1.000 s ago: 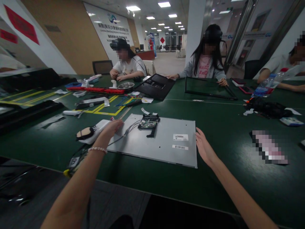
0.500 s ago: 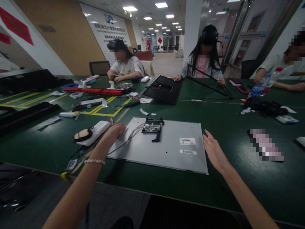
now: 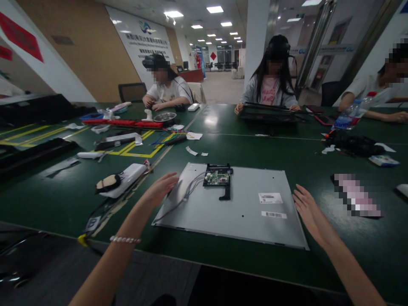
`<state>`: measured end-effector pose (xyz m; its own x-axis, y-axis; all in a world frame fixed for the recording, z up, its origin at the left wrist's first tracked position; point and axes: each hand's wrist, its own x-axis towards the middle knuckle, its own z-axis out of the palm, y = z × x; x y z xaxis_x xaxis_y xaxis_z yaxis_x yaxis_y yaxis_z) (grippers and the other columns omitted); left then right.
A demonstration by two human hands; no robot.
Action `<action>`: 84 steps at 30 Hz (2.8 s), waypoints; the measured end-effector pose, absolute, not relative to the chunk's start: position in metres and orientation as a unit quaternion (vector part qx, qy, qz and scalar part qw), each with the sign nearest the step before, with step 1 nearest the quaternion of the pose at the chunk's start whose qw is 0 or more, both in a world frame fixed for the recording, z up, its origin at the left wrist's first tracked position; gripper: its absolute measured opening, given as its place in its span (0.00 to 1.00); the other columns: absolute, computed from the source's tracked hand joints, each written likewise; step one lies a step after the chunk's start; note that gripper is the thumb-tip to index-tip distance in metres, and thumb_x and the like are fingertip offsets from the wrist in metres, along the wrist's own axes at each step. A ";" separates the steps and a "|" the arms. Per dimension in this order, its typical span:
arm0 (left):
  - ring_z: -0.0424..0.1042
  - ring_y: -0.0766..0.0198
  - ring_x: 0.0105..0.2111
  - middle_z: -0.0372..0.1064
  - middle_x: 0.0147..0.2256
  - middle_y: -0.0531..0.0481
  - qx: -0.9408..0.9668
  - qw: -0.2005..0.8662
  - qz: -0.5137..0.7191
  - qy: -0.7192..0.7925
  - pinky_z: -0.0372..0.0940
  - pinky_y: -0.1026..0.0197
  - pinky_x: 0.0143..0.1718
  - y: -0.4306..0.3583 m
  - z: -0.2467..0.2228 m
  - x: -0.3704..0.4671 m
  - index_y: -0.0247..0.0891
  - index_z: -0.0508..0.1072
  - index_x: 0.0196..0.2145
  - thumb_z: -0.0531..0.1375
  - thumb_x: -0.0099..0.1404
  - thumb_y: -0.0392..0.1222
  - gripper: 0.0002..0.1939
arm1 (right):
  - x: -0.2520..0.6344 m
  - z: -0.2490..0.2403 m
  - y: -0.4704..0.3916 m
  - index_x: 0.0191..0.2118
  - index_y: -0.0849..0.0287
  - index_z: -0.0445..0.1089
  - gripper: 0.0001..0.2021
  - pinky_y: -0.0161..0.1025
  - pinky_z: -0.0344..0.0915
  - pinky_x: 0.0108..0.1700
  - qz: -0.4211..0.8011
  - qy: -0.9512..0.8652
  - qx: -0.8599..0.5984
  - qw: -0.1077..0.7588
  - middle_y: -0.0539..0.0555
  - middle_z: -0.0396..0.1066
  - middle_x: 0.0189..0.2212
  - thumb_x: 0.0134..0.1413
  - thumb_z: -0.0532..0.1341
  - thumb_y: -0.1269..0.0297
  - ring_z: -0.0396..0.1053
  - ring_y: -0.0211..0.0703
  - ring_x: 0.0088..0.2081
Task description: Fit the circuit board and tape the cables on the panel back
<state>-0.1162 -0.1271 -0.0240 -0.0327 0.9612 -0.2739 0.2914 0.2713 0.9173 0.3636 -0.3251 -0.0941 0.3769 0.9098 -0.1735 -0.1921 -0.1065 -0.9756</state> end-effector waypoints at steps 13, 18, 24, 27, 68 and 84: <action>0.64 0.54 0.59 0.71 0.52 0.43 0.515 0.510 0.351 0.593 0.59 0.55 0.59 -0.156 -0.034 -0.089 0.41 0.70 0.52 0.65 0.53 0.55 0.30 | 0.401 -0.102 -0.346 0.65 0.47 0.53 0.37 0.54 0.54 0.64 0.407 -0.294 -0.613 0.610 0.58 0.59 0.63 0.52 0.59 0.42 0.58 0.56 0.63; 0.62 0.50 0.60 0.68 0.56 0.43 0.555 0.494 0.313 0.591 0.56 0.51 0.61 -0.173 -0.023 -0.071 0.42 0.69 0.55 0.63 0.54 0.55 0.31 | 0.405 -0.093 -0.355 0.64 0.49 0.56 0.36 0.52 0.54 0.64 0.376 -0.287 -0.634 0.612 0.59 0.61 0.61 0.51 0.62 0.44 0.60 0.55 0.62; 0.64 0.52 0.59 0.65 0.59 0.45 0.573 0.489 0.302 0.584 0.58 0.53 0.60 -0.189 -0.019 -0.050 0.45 0.67 0.56 0.60 0.56 0.51 0.29 | 0.420 -0.107 -0.360 0.63 0.49 0.57 0.35 0.55 0.58 0.62 0.297 -0.315 -0.693 0.576 0.57 0.64 0.60 0.50 0.62 0.46 0.62 0.56 0.60; 0.61 0.52 0.61 0.61 0.61 0.47 0.576 0.487 0.293 0.588 0.56 0.52 0.61 -0.193 -0.027 -0.045 0.49 0.65 0.58 0.59 0.57 0.51 0.30 | 0.423 -0.109 -0.363 0.62 0.51 0.60 0.33 0.56 0.59 0.61 0.238 -0.334 -0.727 0.551 0.57 0.67 0.57 0.51 0.60 0.46 0.65 0.57 0.58; 0.70 0.51 0.49 0.70 0.48 0.35 0.745 -0.086 0.115 0.651 0.62 0.53 0.50 -0.011 -0.070 0.020 0.35 0.73 0.51 0.46 0.71 0.41 0.20 | 0.424 -0.145 -0.370 0.62 0.63 0.59 0.27 0.61 0.57 0.61 -0.037 -0.648 -0.740 0.176 0.66 0.55 0.64 0.65 0.44 0.55 0.49 0.64 0.66; 0.74 0.55 0.43 0.75 0.43 0.40 0.738 -0.089 0.132 0.656 0.64 0.58 0.46 -0.017 -0.065 0.015 0.36 0.77 0.44 0.50 0.67 0.36 0.17 | 0.430 -0.150 -0.372 0.64 0.60 0.57 0.27 0.62 0.59 0.59 -0.033 -0.647 -0.745 0.161 0.64 0.55 0.64 0.65 0.44 0.55 0.51 0.63 0.65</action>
